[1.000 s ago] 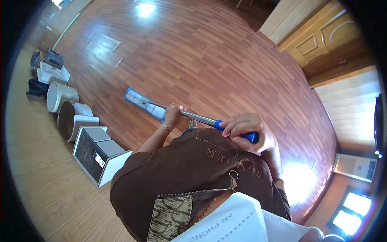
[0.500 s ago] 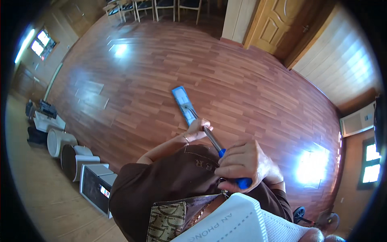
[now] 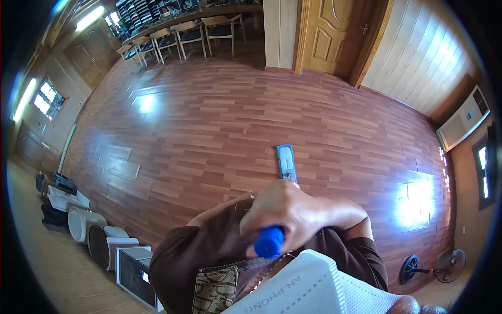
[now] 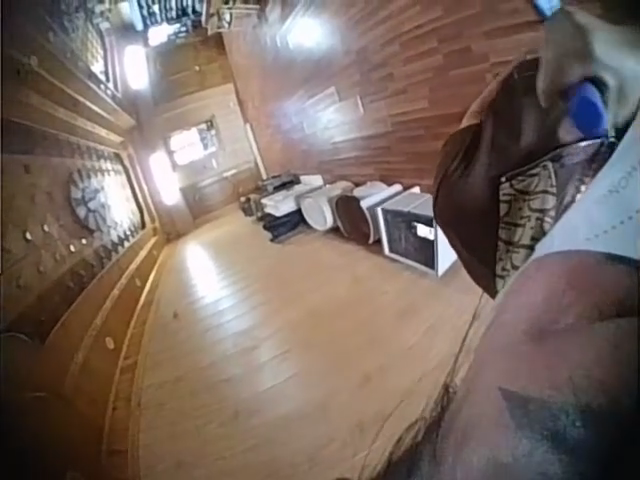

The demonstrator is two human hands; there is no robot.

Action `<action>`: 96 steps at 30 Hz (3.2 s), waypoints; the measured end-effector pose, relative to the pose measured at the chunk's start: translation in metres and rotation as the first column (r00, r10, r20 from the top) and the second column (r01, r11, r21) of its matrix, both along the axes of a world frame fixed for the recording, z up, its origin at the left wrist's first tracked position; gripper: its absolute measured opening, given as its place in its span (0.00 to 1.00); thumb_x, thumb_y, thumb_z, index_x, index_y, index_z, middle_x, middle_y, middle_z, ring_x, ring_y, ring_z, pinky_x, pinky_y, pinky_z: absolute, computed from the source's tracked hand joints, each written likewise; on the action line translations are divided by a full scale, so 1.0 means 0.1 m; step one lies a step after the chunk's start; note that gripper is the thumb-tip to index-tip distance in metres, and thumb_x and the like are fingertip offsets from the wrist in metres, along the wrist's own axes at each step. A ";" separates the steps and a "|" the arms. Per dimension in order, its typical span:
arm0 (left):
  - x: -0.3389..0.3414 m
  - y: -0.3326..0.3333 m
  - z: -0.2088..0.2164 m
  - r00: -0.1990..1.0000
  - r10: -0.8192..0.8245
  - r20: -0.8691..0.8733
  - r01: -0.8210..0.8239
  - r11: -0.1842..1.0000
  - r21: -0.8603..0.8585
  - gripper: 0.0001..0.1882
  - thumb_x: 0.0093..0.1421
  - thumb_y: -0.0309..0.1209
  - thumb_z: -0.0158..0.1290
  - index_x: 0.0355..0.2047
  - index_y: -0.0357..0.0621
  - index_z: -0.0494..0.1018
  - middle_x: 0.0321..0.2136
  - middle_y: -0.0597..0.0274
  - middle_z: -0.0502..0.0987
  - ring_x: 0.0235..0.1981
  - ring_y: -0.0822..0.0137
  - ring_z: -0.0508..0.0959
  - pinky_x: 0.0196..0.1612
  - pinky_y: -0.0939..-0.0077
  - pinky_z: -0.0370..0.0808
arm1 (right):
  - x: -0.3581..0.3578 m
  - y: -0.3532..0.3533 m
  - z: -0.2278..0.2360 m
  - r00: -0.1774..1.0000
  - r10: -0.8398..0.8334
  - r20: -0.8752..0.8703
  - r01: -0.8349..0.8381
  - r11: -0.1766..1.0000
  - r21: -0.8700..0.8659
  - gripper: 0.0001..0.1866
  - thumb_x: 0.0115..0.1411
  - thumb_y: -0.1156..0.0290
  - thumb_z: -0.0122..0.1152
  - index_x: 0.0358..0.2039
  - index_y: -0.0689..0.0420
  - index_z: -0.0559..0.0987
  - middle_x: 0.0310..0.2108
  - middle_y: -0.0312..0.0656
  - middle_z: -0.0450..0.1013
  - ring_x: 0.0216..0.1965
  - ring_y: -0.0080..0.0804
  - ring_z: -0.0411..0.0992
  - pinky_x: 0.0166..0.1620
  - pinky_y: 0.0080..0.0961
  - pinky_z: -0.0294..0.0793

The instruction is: Mopping the wooden floor of a large room.

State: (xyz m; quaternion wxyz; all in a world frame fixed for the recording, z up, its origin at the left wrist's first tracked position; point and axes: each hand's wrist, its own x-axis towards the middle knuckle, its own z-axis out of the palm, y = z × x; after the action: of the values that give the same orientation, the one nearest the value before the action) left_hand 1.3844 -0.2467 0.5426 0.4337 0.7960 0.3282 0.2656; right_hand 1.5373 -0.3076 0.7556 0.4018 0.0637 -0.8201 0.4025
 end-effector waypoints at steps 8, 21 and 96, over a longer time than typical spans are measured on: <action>-1.15 -0.42 0.91 0.722 0.152 0.675 0.060 0.958 -0.280 0.31 0.53 0.48 0.58 0.55 0.52 0.65 0.51 0.47 0.71 0.55 0.52 0.70 0.55 0.57 0.68 | -0.70 0.61 -1.07 0.886 -0.267 0.378 0.322 0.942 -0.090 0.13 0.49 0.62 0.68 0.26 0.56 0.76 0.19 0.46 0.71 0.22 0.46 0.71 0.28 0.36 0.69; -1.72 -0.46 1.98 0.565 0.121 0.816 -0.648 0.677 0.349 0.04 0.58 0.25 0.48 0.32 0.43 0.64 0.12 0.68 0.63 0.11 0.74 0.63 0.20 0.75 0.63 | -1.54 0.98 -2.90 0.809 -0.250 0.532 0.425 0.874 -0.235 0.09 0.46 0.63 0.65 0.23 0.54 0.79 0.19 0.47 0.72 0.24 0.46 0.71 0.29 0.39 0.69; -1.77 -0.18 0.61 0.457 -0.886 0.077 0.836 0.457 0.303 0.08 0.46 0.23 0.62 0.26 0.44 0.75 0.23 0.64 0.76 0.31 0.63 0.79 0.50 0.61 0.72 | -0.54 -0.12 -4.75 -0.296 -0.806 0.512 0.943 -0.160 0.293 0.07 0.39 0.69 0.62 0.21 0.50 0.73 0.25 0.36 0.71 0.35 0.41 0.72 0.31 0.40 0.71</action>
State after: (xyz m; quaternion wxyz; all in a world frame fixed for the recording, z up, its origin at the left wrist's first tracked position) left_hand 1.2075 -0.2645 0.6032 0.4502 0.8591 -0.2058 0.1301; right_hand 1.4831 -0.3193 0.2803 0.3091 -0.7430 -0.5918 0.0474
